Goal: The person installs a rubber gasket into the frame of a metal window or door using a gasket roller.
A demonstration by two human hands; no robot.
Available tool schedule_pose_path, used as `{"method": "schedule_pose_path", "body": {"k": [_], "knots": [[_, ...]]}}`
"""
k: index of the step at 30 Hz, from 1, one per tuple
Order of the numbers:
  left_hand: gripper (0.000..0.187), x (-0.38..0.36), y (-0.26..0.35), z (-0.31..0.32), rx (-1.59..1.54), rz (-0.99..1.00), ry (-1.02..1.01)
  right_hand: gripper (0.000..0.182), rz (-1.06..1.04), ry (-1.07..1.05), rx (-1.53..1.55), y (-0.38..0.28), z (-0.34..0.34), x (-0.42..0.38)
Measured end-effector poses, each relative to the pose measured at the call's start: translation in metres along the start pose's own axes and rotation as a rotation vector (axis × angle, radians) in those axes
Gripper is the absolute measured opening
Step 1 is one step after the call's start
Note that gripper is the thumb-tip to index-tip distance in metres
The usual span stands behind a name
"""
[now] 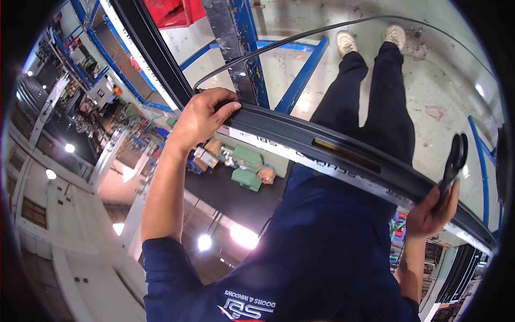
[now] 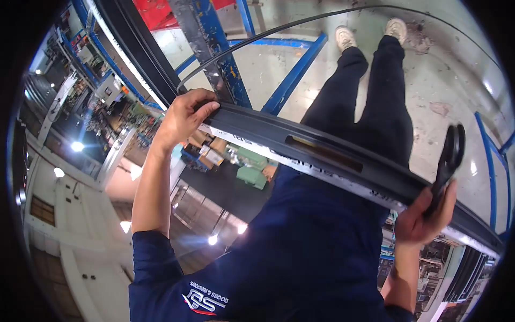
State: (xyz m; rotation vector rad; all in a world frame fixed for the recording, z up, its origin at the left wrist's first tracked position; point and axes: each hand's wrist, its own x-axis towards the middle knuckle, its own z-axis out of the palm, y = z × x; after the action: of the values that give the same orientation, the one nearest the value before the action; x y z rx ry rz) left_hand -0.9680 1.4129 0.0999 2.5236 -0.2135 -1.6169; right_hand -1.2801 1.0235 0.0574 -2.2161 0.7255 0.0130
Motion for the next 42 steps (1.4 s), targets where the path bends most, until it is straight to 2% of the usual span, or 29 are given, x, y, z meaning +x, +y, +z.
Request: {"method": "schedule_pose_path", "body": {"k": [2,3,8,12,14,19,21,24,25,26,28,31,32,34,37,42], "knots": [[0.023,0.002,-0.002,0.001,0.009,0.007,0.009,0.043,-0.063,-0.062,-0.046,0.008,-0.010,-0.003],[0.024,0.001,-0.001,0.001,0.018,0.025,0.012,0.049,-0.027,-0.162,-0.068,0.004,-0.016,0.000],[0.030,0.003,0.002,-0.006,0.015,0.004,-0.050,0.052,-0.063,-0.194,0.082,0.009,-0.022,-0.003],[0.030,0.002,0.004,-0.003,0.038,-0.026,-0.022,0.048,-0.112,-0.319,0.068,0.014,-0.035,-0.002],[0.030,0.003,0.002,-0.001,0.031,-0.046,-0.020,0.050,-0.128,-0.363,0.177,0.009,-0.032,0.007],[0.029,0.008,-0.004,-0.002,0.029,-0.092,-0.099,0.050,-0.141,-0.348,0.167,-0.002,-0.020,0.022],[0.026,0.003,-0.009,0.007,0.008,0.060,0.058,0.049,-0.144,-0.301,0.143,0.001,-0.018,0.014],[0.024,-0.005,-0.004,0.011,0.067,0.023,0.132,0.046,-0.085,-0.211,0.067,-0.009,-0.007,0.013],[0.025,-0.006,0.003,0.009,0.063,0.012,0.141,0.044,-0.112,-0.116,0.071,-0.015,0.000,0.017],[0.029,-0.007,0.003,0.013,0.069,0.055,0.195,0.042,-0.141,-0.021,0.076,-0.020,0.008,0.020],[0.030,-0.011,0.002,0.017,0.248,0.214,0.283,0.042,0.005,0.050,0.086,-0.012,0.014,0.013],[0.035,-0.013,0.000,0.012,0.412,0.281,0.313,0.041,-0.115,0.200,-0.046,-0.019,0.019,0.017],[0.035,-0.011,-0.003,0.012,0.480,0.416,0.374,0.040,-0.112,0.215,-0.110,-0.021,0.019,0.017],[0.031,-0.007,-0.003,0.011,0.616,0.549,0.378,0.039,-0.134,0.304,-0.105,-0.017,0.024,0.015],[0.015,0.003,-0.004,0.011,0.633,0.724,0.290,0.038,0.069,0.267,-0.171,-0.025,0.022,0.012],[0.011,0.005,-0.009,0.016,0.613,0.800,0.326,0.040,0.022,0.283,-0.289,-0.021,0.022,0.013]]}}
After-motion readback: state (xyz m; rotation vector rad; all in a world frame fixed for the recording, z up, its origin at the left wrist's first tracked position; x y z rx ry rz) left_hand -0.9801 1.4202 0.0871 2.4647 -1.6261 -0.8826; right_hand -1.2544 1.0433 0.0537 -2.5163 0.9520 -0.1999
